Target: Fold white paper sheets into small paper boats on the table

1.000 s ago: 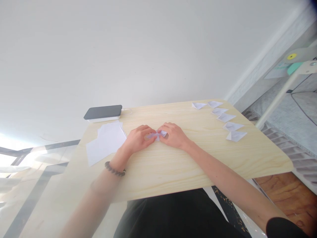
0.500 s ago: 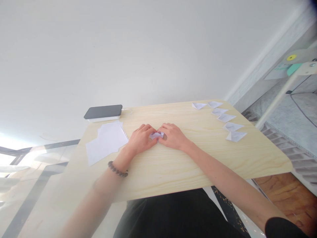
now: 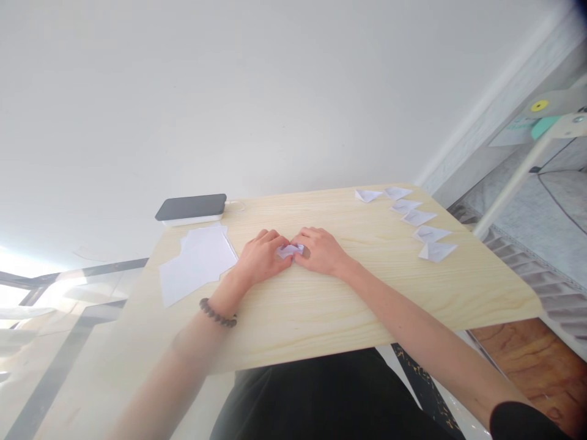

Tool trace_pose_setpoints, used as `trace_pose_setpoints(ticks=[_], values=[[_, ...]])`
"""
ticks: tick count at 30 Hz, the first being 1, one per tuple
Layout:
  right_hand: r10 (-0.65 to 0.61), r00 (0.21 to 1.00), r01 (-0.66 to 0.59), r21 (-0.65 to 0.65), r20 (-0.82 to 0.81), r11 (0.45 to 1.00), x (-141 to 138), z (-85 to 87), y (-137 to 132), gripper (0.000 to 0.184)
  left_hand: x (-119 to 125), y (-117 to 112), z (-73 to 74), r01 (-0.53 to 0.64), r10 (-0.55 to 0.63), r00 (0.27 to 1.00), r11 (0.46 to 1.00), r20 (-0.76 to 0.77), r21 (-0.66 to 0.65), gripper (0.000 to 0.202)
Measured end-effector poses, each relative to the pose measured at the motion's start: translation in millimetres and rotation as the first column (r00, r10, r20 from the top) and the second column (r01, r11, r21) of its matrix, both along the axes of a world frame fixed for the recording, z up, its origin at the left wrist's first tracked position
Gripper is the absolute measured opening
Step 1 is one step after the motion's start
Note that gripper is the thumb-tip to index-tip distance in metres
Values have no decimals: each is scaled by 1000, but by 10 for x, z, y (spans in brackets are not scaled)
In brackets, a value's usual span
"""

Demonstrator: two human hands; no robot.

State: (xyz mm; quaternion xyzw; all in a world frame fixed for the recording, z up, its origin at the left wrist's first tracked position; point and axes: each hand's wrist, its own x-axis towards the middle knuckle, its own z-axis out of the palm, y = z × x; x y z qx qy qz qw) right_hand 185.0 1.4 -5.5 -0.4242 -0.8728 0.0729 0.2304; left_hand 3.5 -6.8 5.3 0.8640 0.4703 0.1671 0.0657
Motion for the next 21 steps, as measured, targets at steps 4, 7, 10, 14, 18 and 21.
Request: trace_pose_setpoints(ticks=[4,7,10,14,18,21], values=[[92,993,-96,-45,-71,994,99,30,33,20,-47,20,-10,-11,11,1000,1000,24,6,25],[150,981,-159,-71,-121,985,180,39,62,22,-90,52,-25,-30,29,997,999,72,12,23],[131,980,-142,-69,-147,988,215,28,84,18,-131,86,-34,-43,44,986,999,159,-12,24],[115,977,-125,-45,-180,991,215,1,105,19,-207,118,-30,-10,41,954,994,296,-106,25],[104,977,-114,-44,-184,993,223,-16,118,19,-295,144,-21,109,-53,933,984,357,-139,15],[97,978,-107,-47,-187,993,225,-11,117,19,-335,167,-26,170,-126,926,981,355,-96,15]])
